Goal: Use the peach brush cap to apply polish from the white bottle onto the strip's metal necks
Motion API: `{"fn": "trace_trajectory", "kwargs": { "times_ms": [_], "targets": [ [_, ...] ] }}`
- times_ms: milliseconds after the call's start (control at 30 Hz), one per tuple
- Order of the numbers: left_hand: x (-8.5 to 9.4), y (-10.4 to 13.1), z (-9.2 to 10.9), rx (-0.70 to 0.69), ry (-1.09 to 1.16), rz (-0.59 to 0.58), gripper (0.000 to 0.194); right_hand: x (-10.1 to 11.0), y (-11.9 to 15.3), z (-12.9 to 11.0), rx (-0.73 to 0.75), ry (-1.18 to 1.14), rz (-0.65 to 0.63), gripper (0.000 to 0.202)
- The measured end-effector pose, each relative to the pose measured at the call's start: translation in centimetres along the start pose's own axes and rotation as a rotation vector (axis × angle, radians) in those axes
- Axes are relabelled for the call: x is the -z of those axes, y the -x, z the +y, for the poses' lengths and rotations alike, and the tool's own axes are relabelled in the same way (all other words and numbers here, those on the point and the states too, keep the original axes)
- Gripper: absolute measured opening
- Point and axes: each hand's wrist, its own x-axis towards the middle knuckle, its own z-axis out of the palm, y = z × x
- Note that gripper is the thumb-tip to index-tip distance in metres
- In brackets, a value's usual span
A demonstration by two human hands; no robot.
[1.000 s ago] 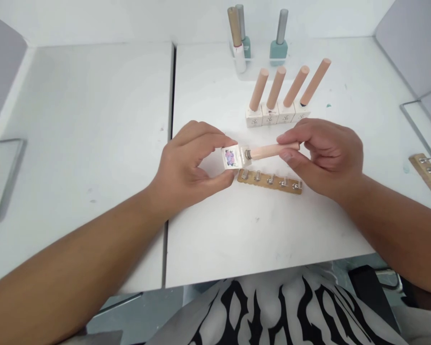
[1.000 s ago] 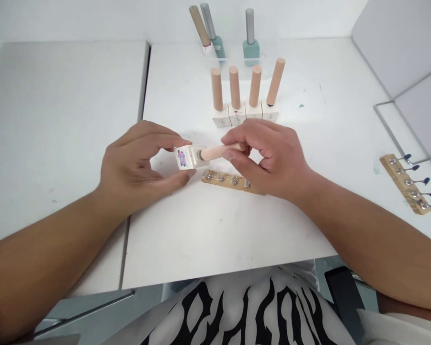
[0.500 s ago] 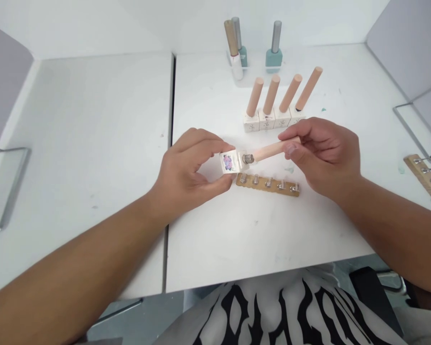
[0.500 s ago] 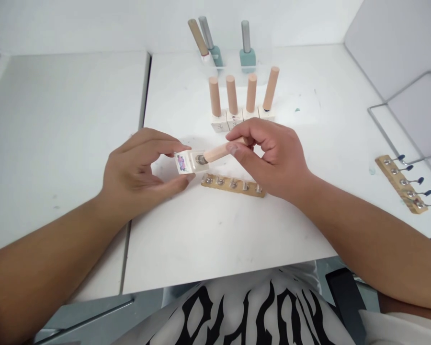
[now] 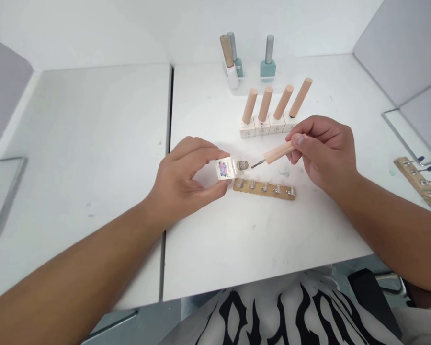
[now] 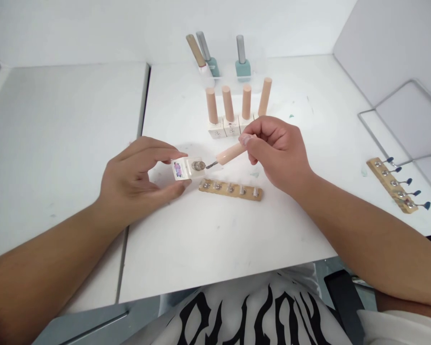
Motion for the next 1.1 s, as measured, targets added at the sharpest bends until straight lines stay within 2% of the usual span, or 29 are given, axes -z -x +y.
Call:
{"fn": "trace_trajectory", "kwargs": {
  "times_ms": [167, 267, 400, 533, 767, 900, 1000, 1033, 1100],
  "targets": [
    [0.3, 0.3, -0.3, 0.05, 0.011, 0.005, 0.034, 0.8, -0.7, 0.4, -0.004, -0.108, -0.052, 0.015],
    [0.4, 0.4, -1.0, 0.044, 0.021, 0.033, 0.037, 1.7, -1.4, 0.8, 0.018, -0.146, -0.182, 0.012],
    [0.5, 0.4, -2.0, -0.042, 0.026, 0.081, 0.047, 3.1, -2.4, 1.3, -0.044, -0.16, -0.388, 0.007],
    [0.4, 0.4, -2.1, 0.002, 0.015, 0.079, 0.047, 3.7, -2.9, 1.4, -0.109, -0.088, -0.494, 0.004],
    [0.5, 0.0, -1.4, -0.03, 0.031, 0.101, 0.043, 3.6, -2.9, 1.4, -0.113, -0.104, -0.499, 0.004],
    [0.6, -0.2, 0.0, 0.066, 0.016, 0.104, 0.032, 3.5, -3.0, 1.5, -0.105, -0.122, -0.49, 0.004],
    [0.6, -0.2, 0.3, 0.136, -0.02, 0.104, 0.03, 3.5, -2.9, 1.4, -0.137, -0.073, -0.458, 0.004],
    [0.6, -0.1, 0.1, 0.138, -0.033, 0.107, 0.032, 3.4, -2.9, 1.3, -0.141, -0.058, -0.454, 0.005],
    [0.6, 0.1, -0.6, 0.043, -0.012, 0.129, 0.036, 3.4, -2.9, 1.3, -0.134, -0.052, -0.451, 0.006]
  ]
}}
